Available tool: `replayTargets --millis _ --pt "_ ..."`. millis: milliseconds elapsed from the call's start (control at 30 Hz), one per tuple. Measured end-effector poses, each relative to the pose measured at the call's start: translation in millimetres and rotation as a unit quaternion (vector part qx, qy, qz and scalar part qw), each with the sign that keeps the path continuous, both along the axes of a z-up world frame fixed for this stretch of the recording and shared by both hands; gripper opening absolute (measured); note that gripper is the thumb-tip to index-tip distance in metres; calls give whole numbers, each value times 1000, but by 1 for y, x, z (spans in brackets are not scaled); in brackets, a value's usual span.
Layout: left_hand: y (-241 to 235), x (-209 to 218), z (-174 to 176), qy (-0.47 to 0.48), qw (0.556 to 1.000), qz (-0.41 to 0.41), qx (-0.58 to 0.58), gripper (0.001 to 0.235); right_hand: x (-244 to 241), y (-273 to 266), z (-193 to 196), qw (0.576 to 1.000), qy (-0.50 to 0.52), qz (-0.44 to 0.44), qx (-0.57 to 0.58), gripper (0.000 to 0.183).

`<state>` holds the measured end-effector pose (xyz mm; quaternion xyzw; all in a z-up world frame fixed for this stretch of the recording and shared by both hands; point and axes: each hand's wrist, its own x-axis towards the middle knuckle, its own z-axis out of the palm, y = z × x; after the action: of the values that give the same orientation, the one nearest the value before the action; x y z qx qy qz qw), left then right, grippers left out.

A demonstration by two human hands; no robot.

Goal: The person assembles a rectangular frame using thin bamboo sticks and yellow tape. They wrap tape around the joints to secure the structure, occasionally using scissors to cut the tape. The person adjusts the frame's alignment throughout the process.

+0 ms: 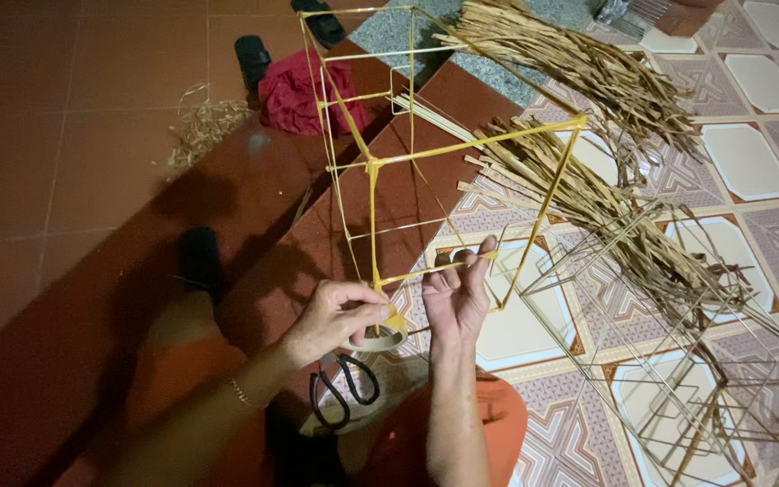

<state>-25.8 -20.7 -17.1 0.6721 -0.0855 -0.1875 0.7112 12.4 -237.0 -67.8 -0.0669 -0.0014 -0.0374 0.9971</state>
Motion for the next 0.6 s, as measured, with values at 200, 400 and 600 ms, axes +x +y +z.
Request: replayTargets --millis 200,400,600 --pt "8 -1 -3 21 998 -15 -56 19 8 -11 -13 997 -39 38 48 16" --pt "8 -2 -6 21 999 1 -34 15 14 -14 -26 997 -64 42 19 11" --pt "8 -5 -5 40 999 -1 -29 15 21 -19 -44 994 -106 19 -19 12"
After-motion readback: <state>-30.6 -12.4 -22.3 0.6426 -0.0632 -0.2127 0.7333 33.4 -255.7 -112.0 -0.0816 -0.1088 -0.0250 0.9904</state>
